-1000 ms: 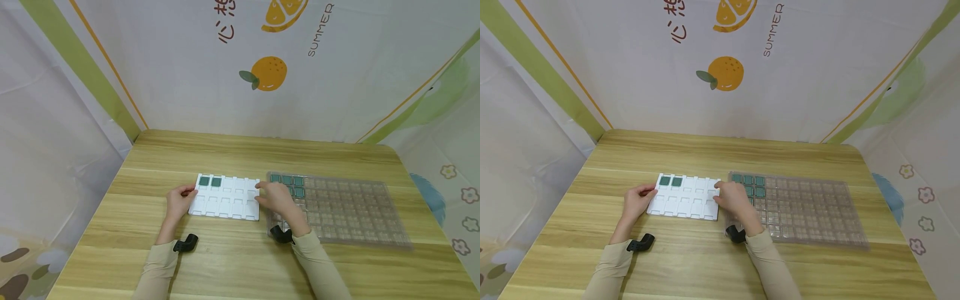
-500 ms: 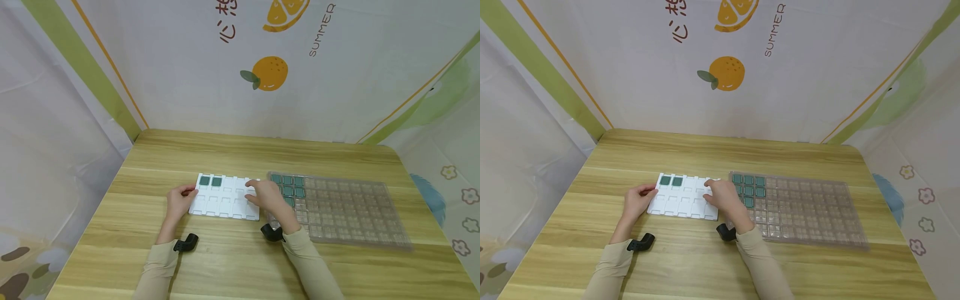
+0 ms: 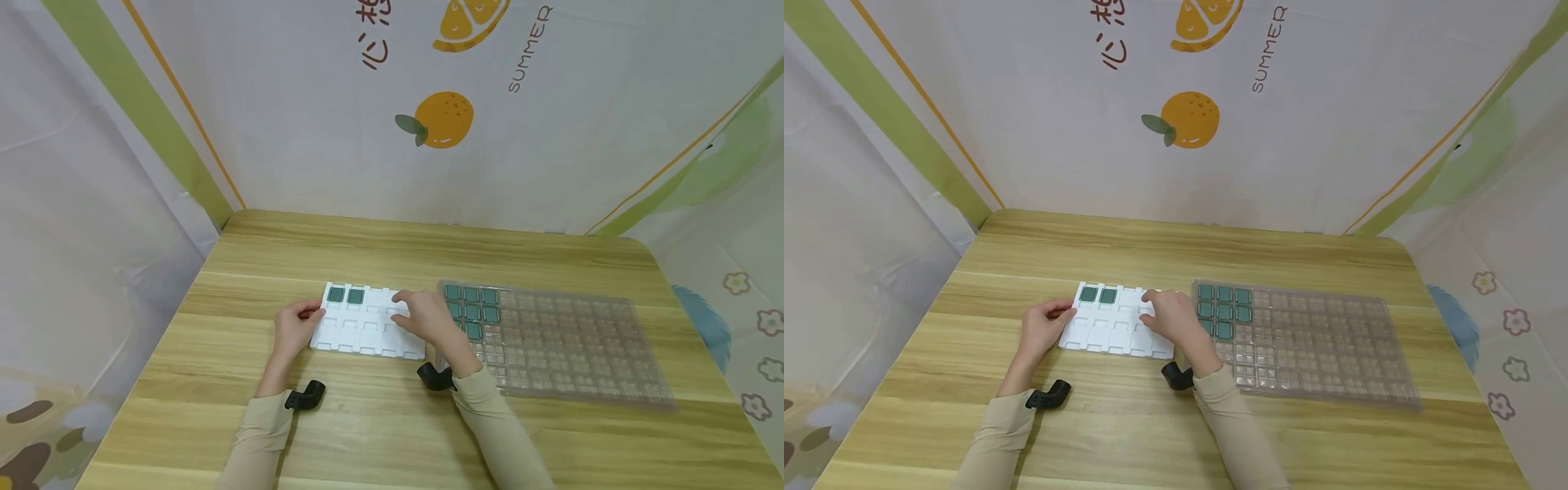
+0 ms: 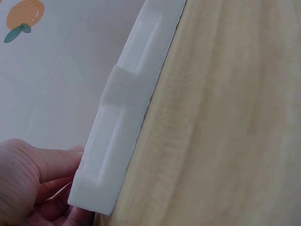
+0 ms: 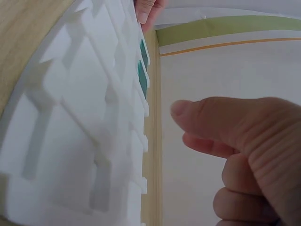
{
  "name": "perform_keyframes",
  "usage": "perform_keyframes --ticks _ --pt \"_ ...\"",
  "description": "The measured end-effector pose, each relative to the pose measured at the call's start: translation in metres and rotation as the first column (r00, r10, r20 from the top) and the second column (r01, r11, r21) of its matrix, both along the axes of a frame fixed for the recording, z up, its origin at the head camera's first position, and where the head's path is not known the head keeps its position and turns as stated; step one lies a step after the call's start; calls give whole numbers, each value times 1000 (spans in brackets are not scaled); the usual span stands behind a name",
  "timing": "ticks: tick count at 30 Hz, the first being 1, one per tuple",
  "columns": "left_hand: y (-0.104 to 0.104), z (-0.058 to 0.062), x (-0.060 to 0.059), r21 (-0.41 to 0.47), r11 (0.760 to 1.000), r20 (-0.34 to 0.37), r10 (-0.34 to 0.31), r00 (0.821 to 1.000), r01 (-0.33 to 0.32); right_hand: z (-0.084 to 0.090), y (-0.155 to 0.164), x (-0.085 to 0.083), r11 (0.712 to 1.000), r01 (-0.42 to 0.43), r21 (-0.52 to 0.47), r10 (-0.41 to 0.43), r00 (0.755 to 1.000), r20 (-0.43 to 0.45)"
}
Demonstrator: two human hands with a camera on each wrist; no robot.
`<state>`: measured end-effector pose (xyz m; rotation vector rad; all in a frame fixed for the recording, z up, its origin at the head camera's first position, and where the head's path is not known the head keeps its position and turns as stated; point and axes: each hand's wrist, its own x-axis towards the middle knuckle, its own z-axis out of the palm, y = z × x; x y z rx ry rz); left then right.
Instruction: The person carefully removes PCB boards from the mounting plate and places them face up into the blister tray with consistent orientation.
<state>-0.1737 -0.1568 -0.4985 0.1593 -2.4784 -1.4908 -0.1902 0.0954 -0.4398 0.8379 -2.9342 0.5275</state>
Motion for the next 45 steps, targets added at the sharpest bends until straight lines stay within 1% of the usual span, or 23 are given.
perform_keyframes --ticks 8,14,18,27,32,35,38,42,45 --pt "0 0 0 6 1000 6 -8 1000 8 0 -6 -3 1000 -7 -12 7 1000 -9" --pt "1 0 0 2 1000 0 -1 1000 1 -1 -12 -6 1000 -11 11 12 1000 -24" --pt "1 1 0 2 1000 -8 0 1000 0 -1 -16 -7 1000 -6 6 7 1000 -12" --pt "1 2 0 6 1000 -7 -2 1000 2 1 -28 -13 1000 6 -3 -5 999 50" --pt "1 3 1 1 1000 -3 -2 1000 2 -1 -35 -17 1000 -12 -10 12 999 38" --pt "1 3 1 3 1000 2 -4 1000 4 -2 -38 -19 1000 -18 1 18 1000 20" --pt "1 4 1 2 1000 -8 -7 1000 7 -2 -42 -21 1000 -19 14 19 1000 20" --pt "2 4 1 -2 1000 -15 -4 1000 4 -3 -47 -24 1000 -18 19 17 998 53" --pt "2 4 1 2 1000 -6 3 1000 -3 -5 -50 -28 1000 -16 21 14 997 77"
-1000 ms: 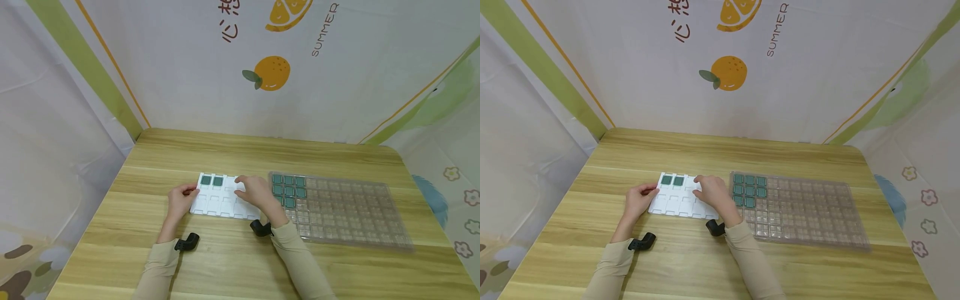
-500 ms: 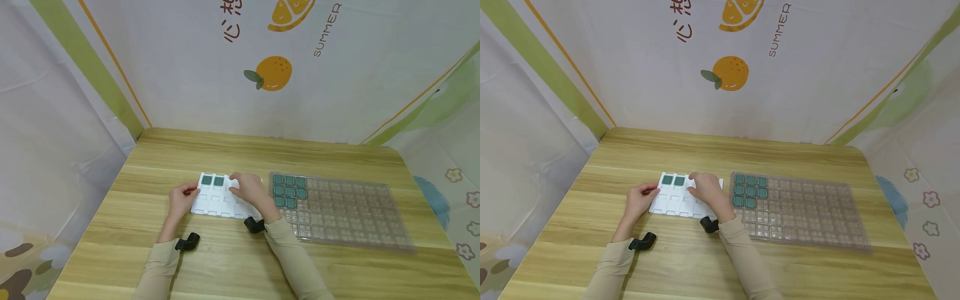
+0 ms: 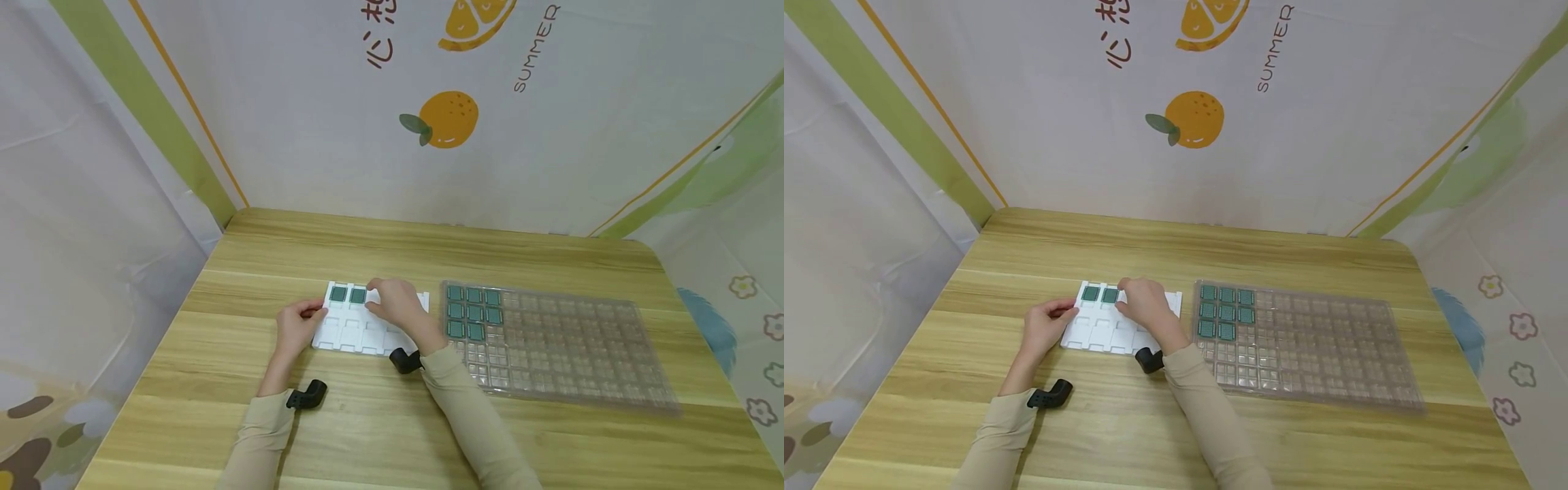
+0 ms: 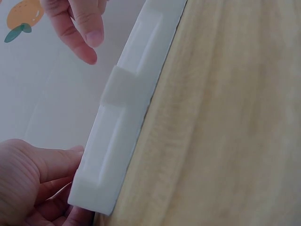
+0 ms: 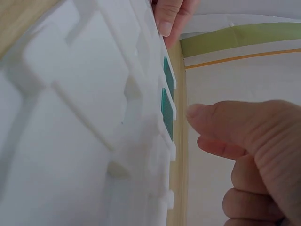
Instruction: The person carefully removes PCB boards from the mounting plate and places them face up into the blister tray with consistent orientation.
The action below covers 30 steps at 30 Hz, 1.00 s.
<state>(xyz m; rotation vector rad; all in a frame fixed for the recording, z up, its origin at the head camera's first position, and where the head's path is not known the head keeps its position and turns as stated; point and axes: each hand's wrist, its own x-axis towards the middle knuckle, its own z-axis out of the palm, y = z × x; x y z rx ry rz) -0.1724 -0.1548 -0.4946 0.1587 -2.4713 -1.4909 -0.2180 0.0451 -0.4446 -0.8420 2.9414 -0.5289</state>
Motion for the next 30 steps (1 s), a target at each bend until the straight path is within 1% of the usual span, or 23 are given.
perform_keyframes --ticks 6,11,17,25,30 --pt "0 -1 0 8 1000 -1 -4 1000 4 -4 -6 -6 1000 -2 21 1 999 32" --pt "0 -1 0 4 1000 -4 -7 1000 7 -6 -12 -11 1000 -3 17 2 1000 27" --pt "-1 1 0 5 1000 9 -5 1000 5 -9 -19 -15 999 7 48 -9 999 37" --pt "-1 0 0 -9 1000 14 -5 1000 5 -12 -23 -17 998 25 65 -28 999 33" --pt "0 1 0 -3 1000 25 -4 1000 5 -13 -24 -17 997 34 72 -36 999 25"
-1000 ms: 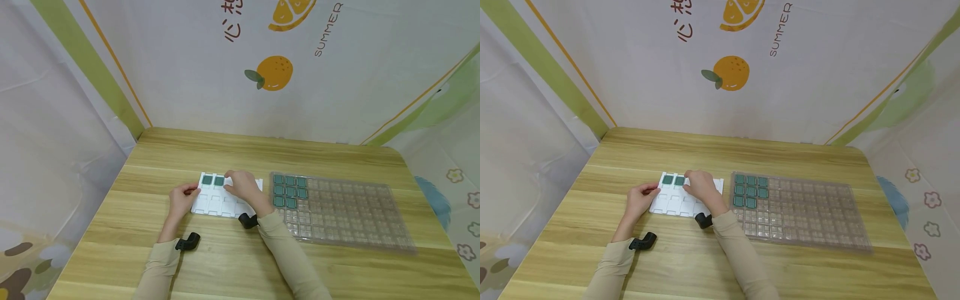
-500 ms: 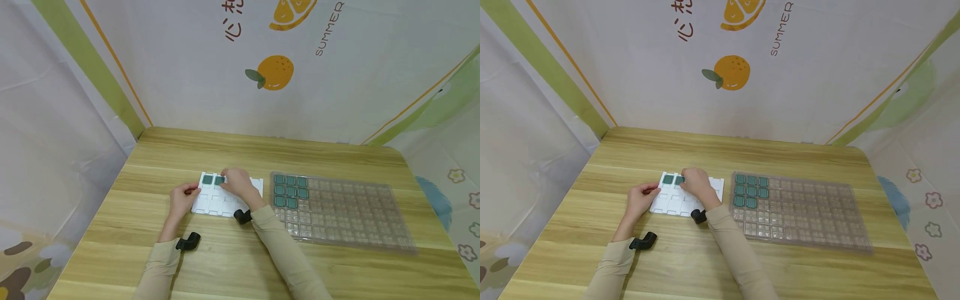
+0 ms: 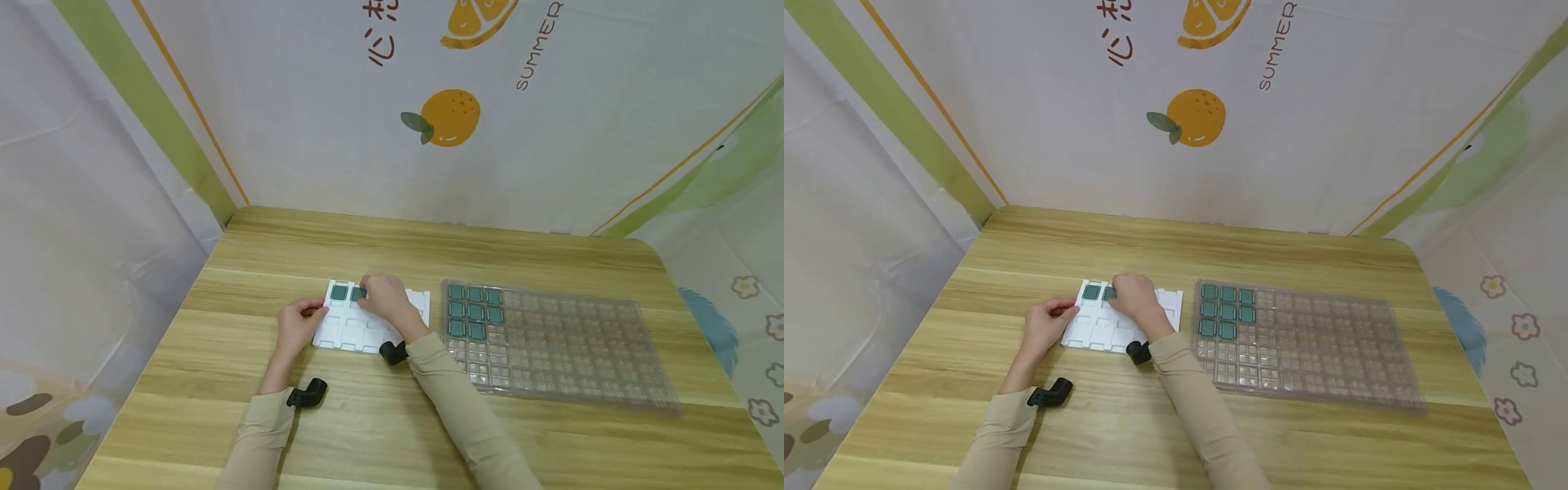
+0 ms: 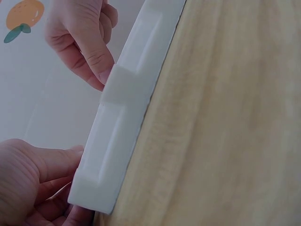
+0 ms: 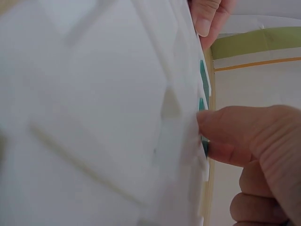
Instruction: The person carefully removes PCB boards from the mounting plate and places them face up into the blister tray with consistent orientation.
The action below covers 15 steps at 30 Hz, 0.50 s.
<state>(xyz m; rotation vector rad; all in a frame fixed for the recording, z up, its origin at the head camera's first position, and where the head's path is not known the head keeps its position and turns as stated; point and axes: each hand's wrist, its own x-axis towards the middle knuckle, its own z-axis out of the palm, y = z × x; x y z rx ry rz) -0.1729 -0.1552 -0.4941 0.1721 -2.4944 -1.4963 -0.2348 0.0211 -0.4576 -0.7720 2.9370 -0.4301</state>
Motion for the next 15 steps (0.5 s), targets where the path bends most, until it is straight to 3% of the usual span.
perform_keyframes --ticks 15 --pt "-1 0 0 -6 1000 -10 -10 1000 10 3 -1 2 1000 8 -10 -8 1000 12"
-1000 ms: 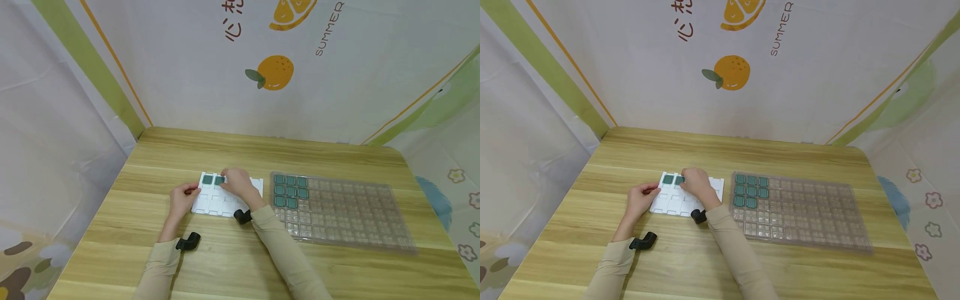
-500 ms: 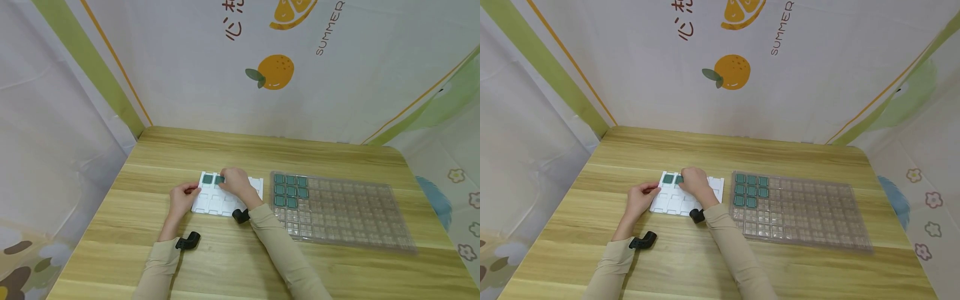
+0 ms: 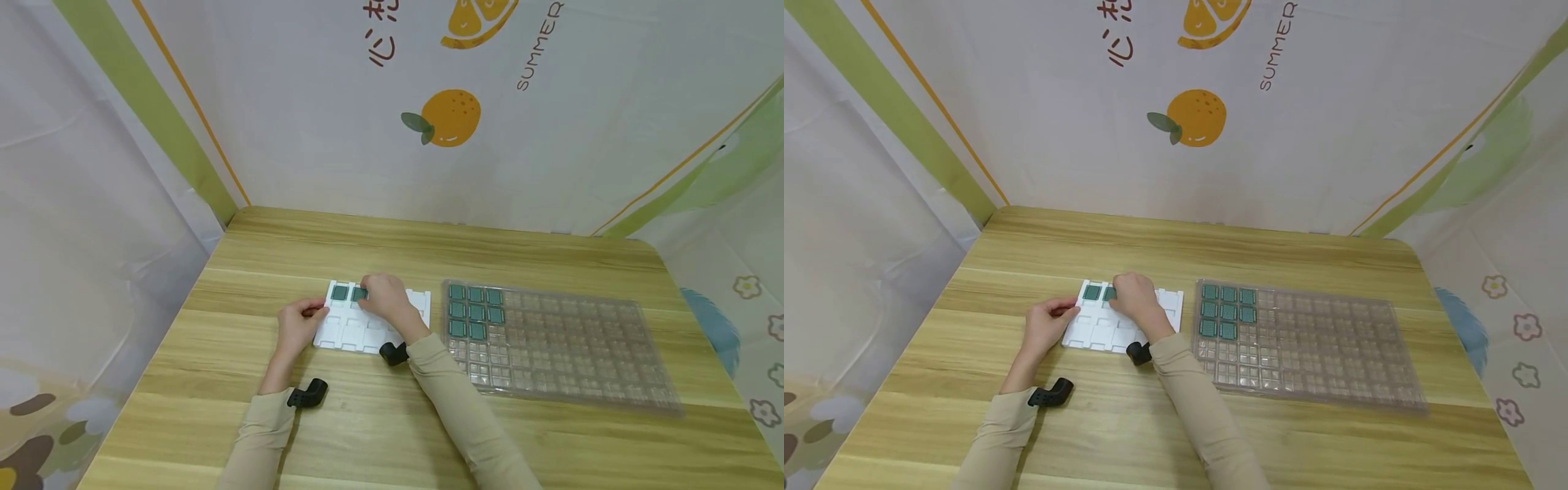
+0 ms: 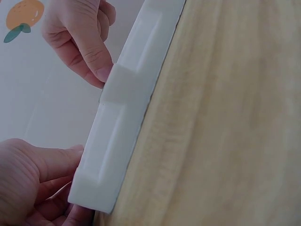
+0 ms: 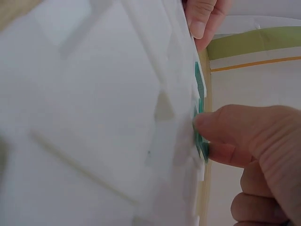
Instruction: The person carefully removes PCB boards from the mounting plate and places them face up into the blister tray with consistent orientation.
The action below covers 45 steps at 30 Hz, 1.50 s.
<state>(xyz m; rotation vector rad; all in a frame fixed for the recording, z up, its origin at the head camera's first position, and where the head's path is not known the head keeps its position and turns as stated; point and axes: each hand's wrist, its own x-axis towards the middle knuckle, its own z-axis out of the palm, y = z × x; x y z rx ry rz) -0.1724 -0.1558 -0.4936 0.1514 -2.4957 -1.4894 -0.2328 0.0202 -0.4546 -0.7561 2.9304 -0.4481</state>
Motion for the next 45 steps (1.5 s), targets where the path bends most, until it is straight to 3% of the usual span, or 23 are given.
perform_keyframes --ticks 17,45 --pt "-1 -1 1 4 1000 7 11 1000 -11 7 11 10 997 26 -75 -27 1000 -4" --pt "1 -1 0 6 1000 13 17 1000 -17 18 28 27 996 24 -91 -31 996 -78"
